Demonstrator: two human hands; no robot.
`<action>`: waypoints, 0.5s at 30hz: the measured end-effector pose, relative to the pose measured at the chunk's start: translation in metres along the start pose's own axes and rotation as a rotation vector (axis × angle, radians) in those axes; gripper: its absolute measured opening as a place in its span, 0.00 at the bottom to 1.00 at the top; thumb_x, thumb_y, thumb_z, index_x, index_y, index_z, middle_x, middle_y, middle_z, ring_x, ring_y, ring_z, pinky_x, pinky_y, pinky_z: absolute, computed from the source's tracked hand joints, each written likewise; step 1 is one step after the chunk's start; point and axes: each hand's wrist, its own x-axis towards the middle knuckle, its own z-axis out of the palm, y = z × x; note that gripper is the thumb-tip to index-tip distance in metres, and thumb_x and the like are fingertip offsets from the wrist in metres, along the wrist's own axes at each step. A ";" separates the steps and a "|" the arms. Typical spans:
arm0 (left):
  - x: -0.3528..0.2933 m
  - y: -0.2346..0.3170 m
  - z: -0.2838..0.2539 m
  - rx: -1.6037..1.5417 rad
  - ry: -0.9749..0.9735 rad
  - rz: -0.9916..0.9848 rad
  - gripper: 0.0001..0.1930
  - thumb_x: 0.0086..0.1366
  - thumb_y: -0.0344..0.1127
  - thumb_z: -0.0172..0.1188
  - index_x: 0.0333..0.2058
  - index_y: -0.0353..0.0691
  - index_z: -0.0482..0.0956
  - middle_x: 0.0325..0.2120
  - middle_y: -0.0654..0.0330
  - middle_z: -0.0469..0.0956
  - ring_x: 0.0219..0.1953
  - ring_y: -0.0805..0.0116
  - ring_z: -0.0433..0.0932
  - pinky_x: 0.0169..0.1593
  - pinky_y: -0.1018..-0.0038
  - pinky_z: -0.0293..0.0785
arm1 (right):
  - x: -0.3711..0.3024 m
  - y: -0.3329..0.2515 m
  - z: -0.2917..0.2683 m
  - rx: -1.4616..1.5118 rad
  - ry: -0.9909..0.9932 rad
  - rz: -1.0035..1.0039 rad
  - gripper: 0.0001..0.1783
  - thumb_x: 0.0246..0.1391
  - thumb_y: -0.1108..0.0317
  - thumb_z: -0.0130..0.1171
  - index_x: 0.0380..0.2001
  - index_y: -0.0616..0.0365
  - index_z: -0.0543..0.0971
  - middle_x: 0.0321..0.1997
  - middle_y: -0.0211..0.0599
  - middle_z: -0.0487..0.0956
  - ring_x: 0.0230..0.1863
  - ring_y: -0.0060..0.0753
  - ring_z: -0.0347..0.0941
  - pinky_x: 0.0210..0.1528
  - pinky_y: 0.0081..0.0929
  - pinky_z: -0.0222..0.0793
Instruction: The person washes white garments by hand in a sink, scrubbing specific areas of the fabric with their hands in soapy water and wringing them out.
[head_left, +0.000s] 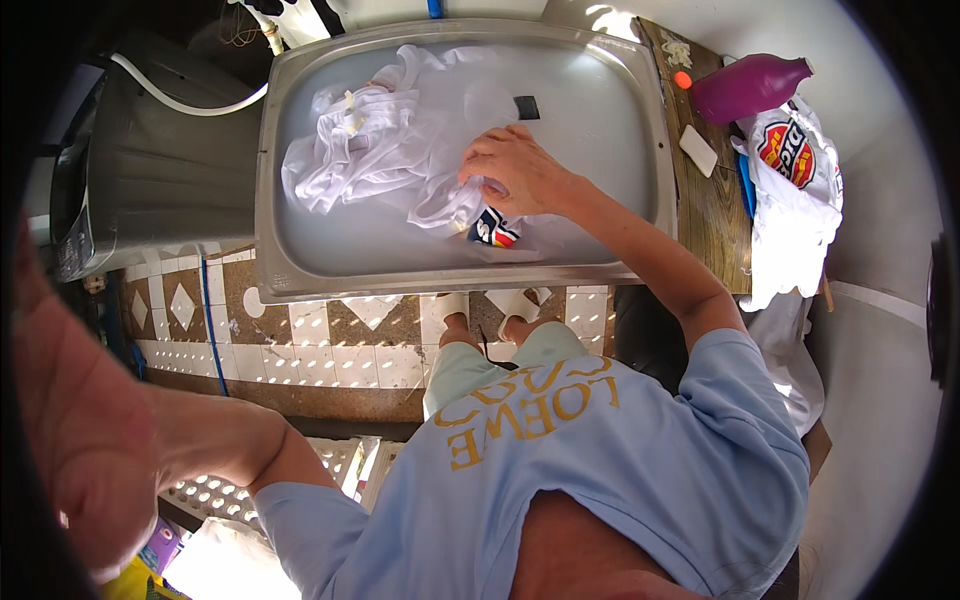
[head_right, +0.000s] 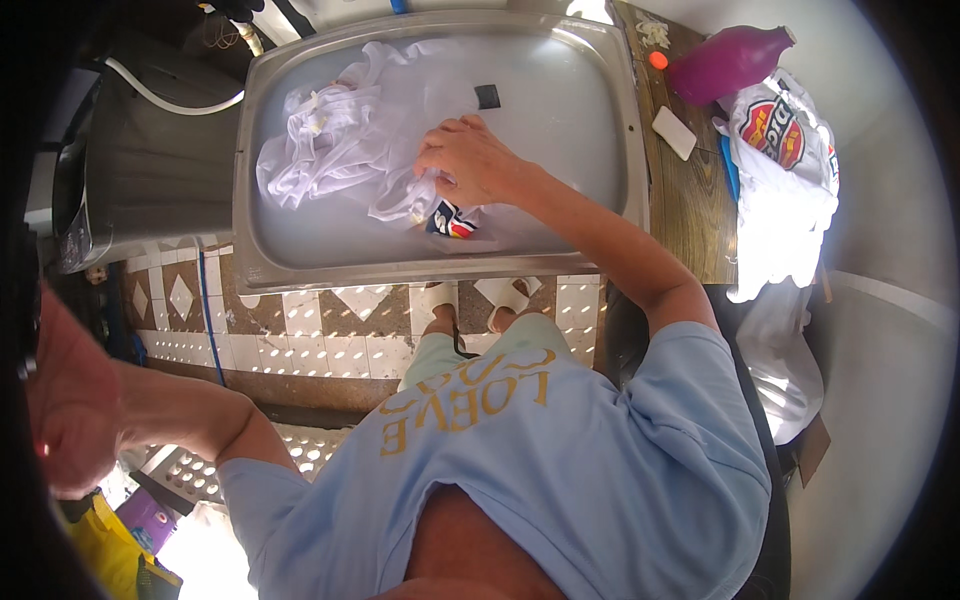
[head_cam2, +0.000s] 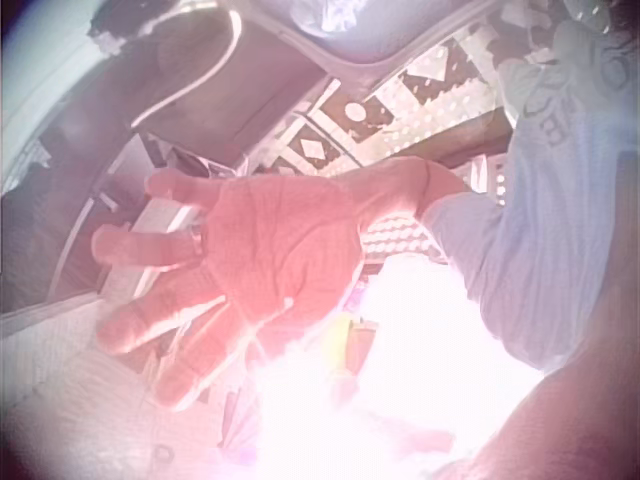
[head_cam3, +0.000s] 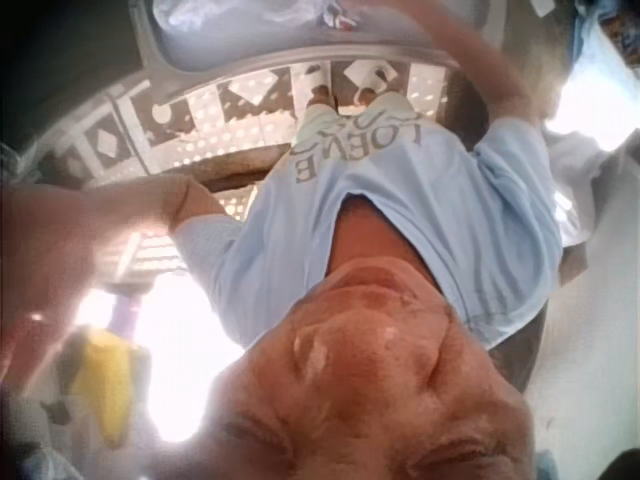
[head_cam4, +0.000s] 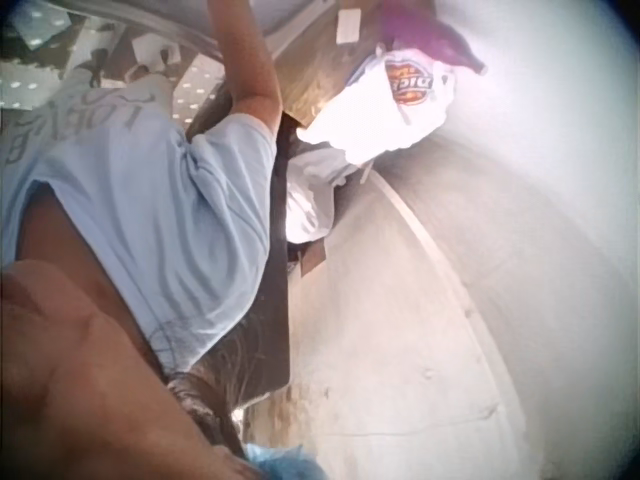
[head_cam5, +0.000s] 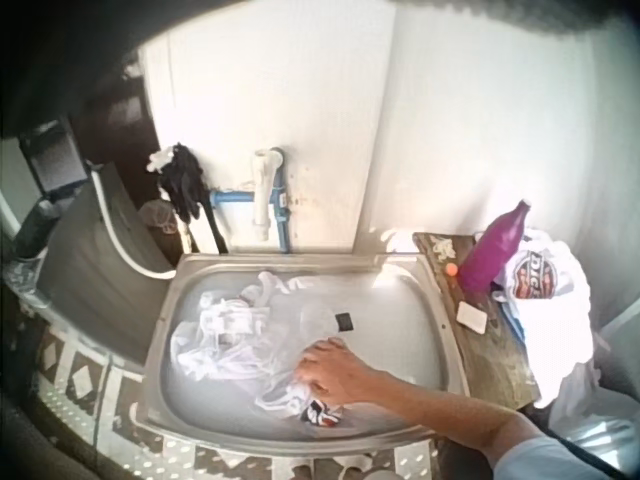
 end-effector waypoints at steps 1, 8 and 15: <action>-0.020 -0.029 0.004 -0.037 0.052 -0.172 0.26 0.60 0.47 0.51 0.51 0.33 0.68 0.47 0.51 0.72 0.50 0.61 0.71 0.51 0.66 0.62 | 0.001 0.001 0.000 -0.037 -0.031 -0.003 0.12 0.39 0.70 0.56 0.31 0.47 0.80 0.38 0.27 0.74 0.46 0.34 0.65 0.54 0.38 0.52; -0.161 -0.172 0.072 0.173 -0.302 -0.710 0.19 0.47 0.18 0.50 0.40 0.38 0.76 0.34 0.60 0.77 0.38 0.70 0.74 0.40 0.76 0.67 | 0.028 0.016 -0.023 0.216 -0.282 0.117 0.04 0.39 0.72 0.56 0.24 0.53 0.75 0.28 0.32 0.72 0.36 0.28 0.67 0.50 0.29 0.56; -0.148 -0.200 0.067 0.133 -0.497 -0.787 0.12 0.45 0.23 0.53 0.32 0.35 0.76 0.28 0.61 0.72 0.32 0.70 0.69 0.38 0.76 0.64 | 0.015 0.054 -0.032 1.123 -0.057 0.394 0.03 0.43 0.72 0.52 0.23 0.55 0.68 0.26 0.26 0.70 0.31 0.17 0.62 0.36 0.15 0.59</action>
